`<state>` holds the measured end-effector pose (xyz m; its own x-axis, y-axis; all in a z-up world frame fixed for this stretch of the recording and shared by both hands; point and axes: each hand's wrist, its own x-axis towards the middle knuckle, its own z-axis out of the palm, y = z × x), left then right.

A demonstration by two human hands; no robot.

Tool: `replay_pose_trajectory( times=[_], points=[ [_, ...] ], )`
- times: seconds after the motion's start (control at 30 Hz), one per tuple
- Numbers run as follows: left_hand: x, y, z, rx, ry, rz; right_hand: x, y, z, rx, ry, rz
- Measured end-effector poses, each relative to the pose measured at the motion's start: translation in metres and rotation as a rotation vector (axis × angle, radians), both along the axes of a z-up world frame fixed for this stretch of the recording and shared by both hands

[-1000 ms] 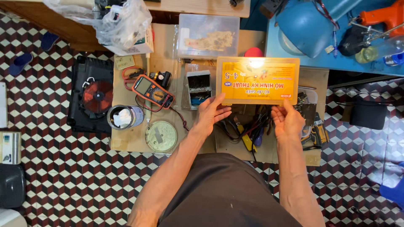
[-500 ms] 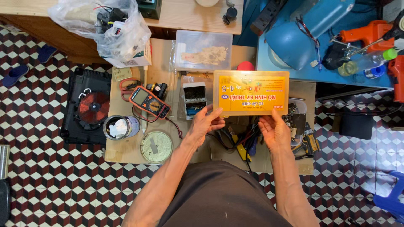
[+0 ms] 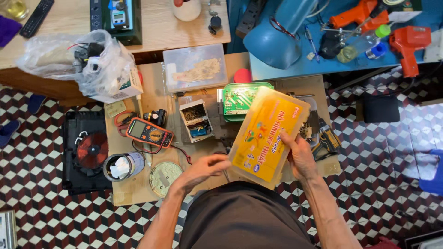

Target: The person sorts through various electronic components and tools on a cluttered workbench. They open and close several storage containers, handle small parts, and inspect a component under a lamp.

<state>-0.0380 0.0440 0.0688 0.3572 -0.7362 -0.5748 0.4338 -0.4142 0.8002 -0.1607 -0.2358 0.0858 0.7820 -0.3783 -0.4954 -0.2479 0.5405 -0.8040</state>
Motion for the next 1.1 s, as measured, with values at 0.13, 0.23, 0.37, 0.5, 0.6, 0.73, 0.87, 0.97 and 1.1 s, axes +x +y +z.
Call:
replay_pose_trajectory(
  times=[0.13,0.23,0.37,0.5,0.6,0.73,0.87,0.97,1.1],
  points=[
    [0.022,-0.018,0.011,-0.043,0.101,0.379,0.017,-0.007,0.022,-0.1,0.055,0.239],
    [0.019,-0.044,0.015,-0.173,0.101,0.548,0.033,0.0,0.036,-0.173,0.049,0.359],
    [0.011,-0.044,0.017,-0.248,0.168,0.722,0.044,0.005,0.046,-0.291,0.085,0.447],
    [0.006,-0.039,0.012,-0.164,0.155,0.861,0.053,0.001,0.041,-0.274,0.107,0.51],
    [0.008,-0.035,0.008,-0.107,0.141,0.89,0.059,-0.005,0.031,-0.252,0.103,0.551],
    [0.012,-0.026,0.009,-0.162,0.285,0.801,0.067,-0.017,0.02,-0.152,0.091,0.587],
    [0.012,-0.02,0.009,-0.197,0.281,0.667,0.075,-0.025,0.015,-0.016,0.096,0.645],
    [0.006,-0.021,0.006,-0.144,0.089,0.66,0.075,-0.018,0.019,-0.068,0.151,0.653],
    [-0.006,-0.021,0.014,-0.16,0.136,0.748,0.082,-0.003,0.037,-0.338,0.21,0.753]
  ],
)
